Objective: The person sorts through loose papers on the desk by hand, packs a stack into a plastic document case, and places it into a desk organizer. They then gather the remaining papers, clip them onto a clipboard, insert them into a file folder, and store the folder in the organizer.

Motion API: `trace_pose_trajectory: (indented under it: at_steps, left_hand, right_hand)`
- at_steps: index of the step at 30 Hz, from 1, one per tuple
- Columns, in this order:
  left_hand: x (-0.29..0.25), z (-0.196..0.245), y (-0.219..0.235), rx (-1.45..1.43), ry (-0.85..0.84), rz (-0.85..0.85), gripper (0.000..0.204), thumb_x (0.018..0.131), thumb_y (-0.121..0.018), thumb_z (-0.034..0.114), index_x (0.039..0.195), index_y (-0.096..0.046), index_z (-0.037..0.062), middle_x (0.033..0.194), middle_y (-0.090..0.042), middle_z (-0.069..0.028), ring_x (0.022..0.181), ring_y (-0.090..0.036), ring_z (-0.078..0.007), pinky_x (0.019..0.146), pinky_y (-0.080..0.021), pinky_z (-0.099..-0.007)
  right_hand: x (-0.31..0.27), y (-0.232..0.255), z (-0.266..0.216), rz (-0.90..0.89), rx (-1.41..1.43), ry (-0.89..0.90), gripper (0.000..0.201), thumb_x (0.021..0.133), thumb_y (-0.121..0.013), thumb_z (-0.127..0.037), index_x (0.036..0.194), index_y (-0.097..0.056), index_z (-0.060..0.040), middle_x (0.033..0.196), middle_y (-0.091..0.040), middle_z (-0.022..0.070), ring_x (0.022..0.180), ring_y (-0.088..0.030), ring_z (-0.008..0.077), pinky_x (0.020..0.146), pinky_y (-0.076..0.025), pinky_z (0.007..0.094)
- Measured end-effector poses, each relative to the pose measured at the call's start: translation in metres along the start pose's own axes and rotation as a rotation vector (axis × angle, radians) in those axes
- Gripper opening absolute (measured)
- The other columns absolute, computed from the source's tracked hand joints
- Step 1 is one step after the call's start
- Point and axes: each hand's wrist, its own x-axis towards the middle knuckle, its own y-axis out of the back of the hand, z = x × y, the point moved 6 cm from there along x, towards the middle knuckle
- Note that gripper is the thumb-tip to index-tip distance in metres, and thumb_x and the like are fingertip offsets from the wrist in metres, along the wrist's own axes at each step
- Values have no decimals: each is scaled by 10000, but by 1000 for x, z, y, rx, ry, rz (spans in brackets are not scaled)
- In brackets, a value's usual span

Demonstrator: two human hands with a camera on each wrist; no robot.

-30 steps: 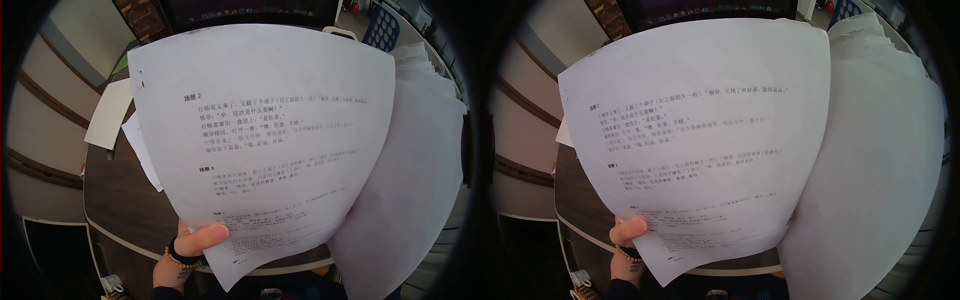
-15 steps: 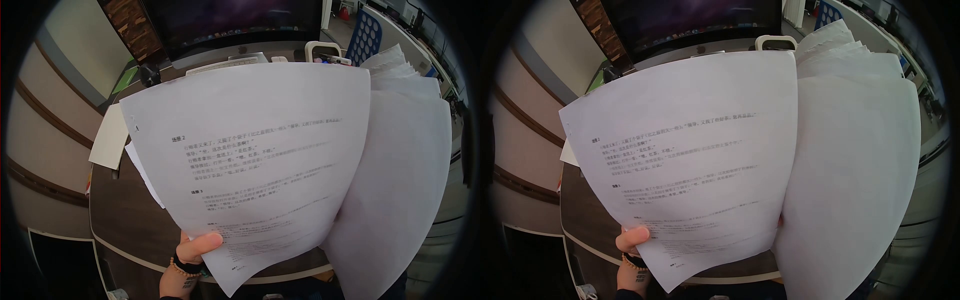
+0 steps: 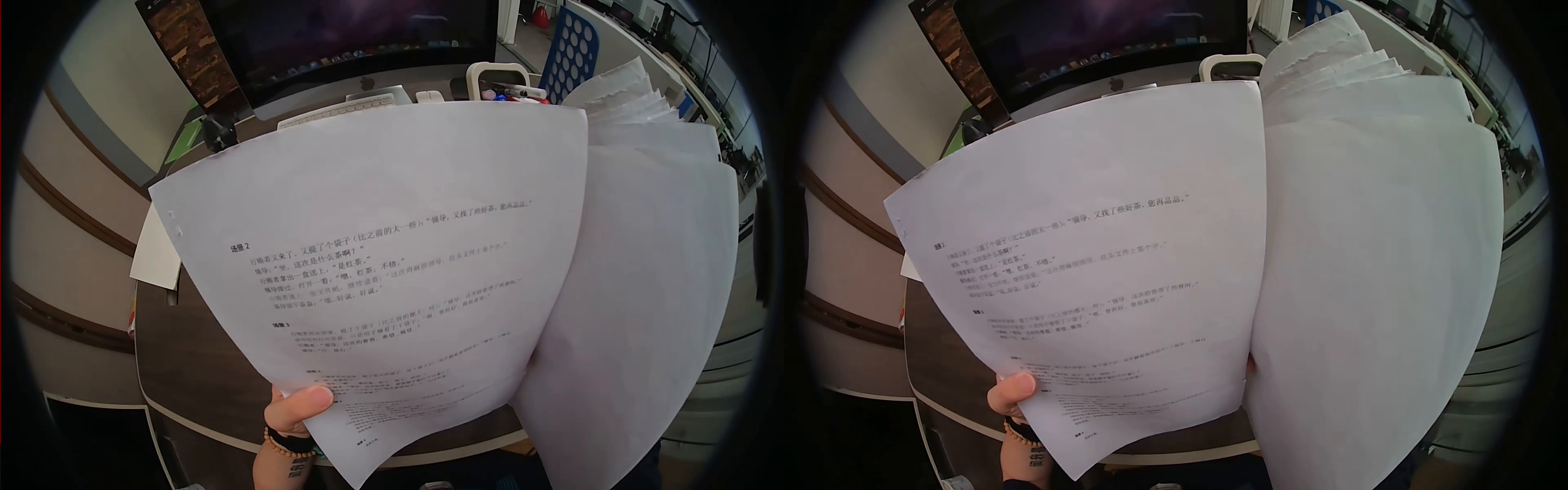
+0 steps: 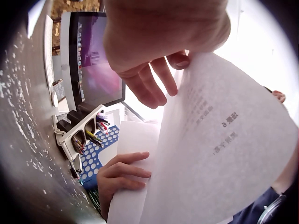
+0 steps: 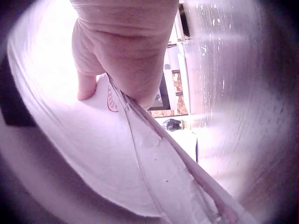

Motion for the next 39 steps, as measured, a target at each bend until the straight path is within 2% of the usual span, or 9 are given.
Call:
trace_pose_trajectory:
  at_steps: [5,12,17,39]
  left_hand:
    - [1,1,-2,61,-20,78,753,697,-618,76,1380,-336,-65,1282,-513,-256,1157,-537,-361,960,-458,-461]
    - [-3,1,1,52,6,70,754,686,-622,78,1381,-356,-46,1291,-519,-236,1168,-531,-339,967,-447,-455]
    - [-8,1,2,134,111,139,762,688,-644,94,1385,-362,-32,1283,-531,-227,1158,-540,-330,967,-443,-449]
    - [-8,-1,0,185,132,174,807,679,-694,166,1383,-356,-40,1262,-533,-247,1132,-552,-346,939,-463,-467]
  right_hand:
    - [-1,3,-2,9,-5,0,331,896,-597,-440,789,-539,-133,1350,-482,145,1238,-393,236,975,-345,384]
    - [6,-7,5,-20,9,-6,329,896,-598,-438,791,-540,-131,1346,-484,144,1233,-395,235,971,-346,382]
    - [12,-20,14,-47,25,-8,328,896,-598,-437,793,-540,-131,1344,-485,144,1229,-396,234,969,-346,381]
    - [5,-19,23,-30,22,-34,324,896,-600,-430,799,-543,-126,1334,-490,142,1214,-401,230,957,-349,377]
